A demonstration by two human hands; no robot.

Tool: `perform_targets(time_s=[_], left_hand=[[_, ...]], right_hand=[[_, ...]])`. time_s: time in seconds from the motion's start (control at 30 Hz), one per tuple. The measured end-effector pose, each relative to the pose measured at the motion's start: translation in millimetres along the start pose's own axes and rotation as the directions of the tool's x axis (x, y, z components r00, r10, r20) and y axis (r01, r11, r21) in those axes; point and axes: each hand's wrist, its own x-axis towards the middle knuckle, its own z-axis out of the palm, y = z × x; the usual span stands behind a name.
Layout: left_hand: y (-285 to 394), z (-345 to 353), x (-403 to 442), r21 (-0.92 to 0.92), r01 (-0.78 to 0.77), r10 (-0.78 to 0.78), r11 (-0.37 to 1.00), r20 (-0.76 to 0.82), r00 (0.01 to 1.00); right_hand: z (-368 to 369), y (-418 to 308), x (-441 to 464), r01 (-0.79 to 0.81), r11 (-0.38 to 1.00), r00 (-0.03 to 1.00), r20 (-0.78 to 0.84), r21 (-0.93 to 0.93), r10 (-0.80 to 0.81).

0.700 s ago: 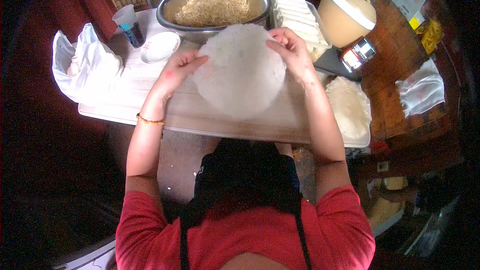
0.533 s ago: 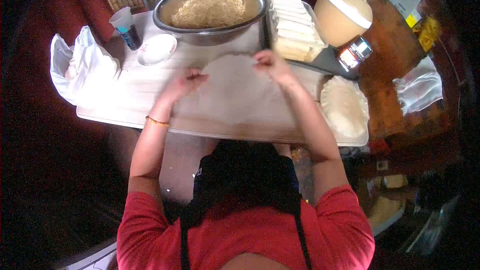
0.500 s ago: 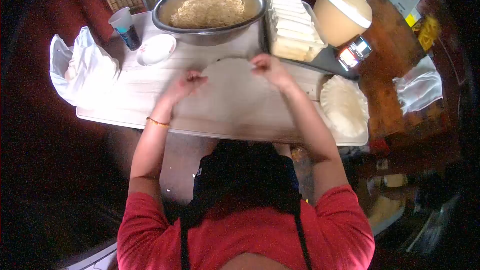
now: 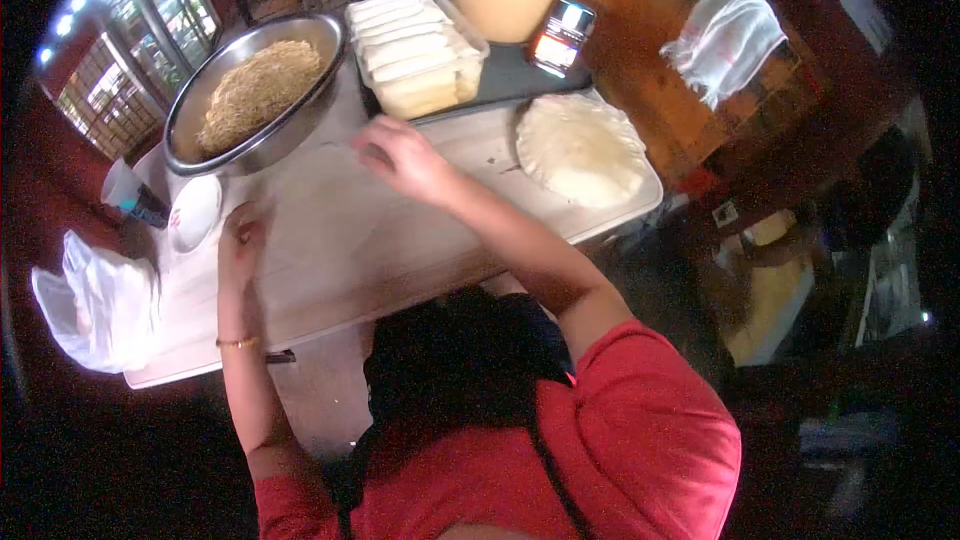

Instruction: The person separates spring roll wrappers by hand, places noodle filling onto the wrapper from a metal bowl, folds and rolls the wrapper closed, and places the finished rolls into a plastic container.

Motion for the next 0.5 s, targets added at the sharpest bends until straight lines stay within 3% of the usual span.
perform_targets(time_s=[0.03, 0.07, 0.13, 0.2, 0.27, 0.3, 0.4, 0.47, 0.5], left_hand=[[20, -1, -7, 0.124, -0.046, 0.045, 0.991, 0.008, 0.999], [21, -2, -4, 0.122, -0.045, 0.044, 0.992, 0.013, 0.999], [21, -7, -2, 0.231, -0.21, 0.203, 0.95, 0.054, 0.978], [54, 6, 0, 0.164, -0.224, 0.204, 0.961, 0.128, 0.971], [99, 45, -1, 0.094, -0.061, 0.041, 0.994, 0.205, 0.978], [101, 68, 1, 0.027, -0.127, 0.116, 0.992, 0.265, 0.957], [80, 156, 16, -0.158, -0.185, 0.241, 0.97, 0.511, 0.825], [133, 203, 12, 0.044, -0.068, 0.013, 0.997, 0.744, 0.668], [133, 228, 8, -0.088, 0.058, 0.027, 0.994, 0.75, 0.661]], right_hand=[[-20, -2, -16, 0.003, 0.998, 1.0, 0.021, -0.065, -0.002], [-44, -2, -33, 0.01, 0.992, 0.999, 0.045, -0.126, -0.004], [-97, -1, -66, -0.056, 0.919, 0.997, 0.021, -0.391, 0.07], [-144, -4, -94, -0.253, 0.839, 0.962, -0.036, -0.481, 0.269], [-175, -11, -109, -0.272, 0.775, 0.958, -0.081, -0.57, 0.277], [-180, -13, -116, -0.269, 0.776, 0.958, -0.075, -0.57, 0.277], [-189, -14, -130, -0.292, 0.729, 0.947, -0.082, -0.619, 0.31], [-194, -10, -134, -0.26, 0.724, 0.937, 0.016, -0.639, 0.35], [-197, -3, -137, -0.304, 0.724, 0.91, 0.037, -0.619, 0.414]])
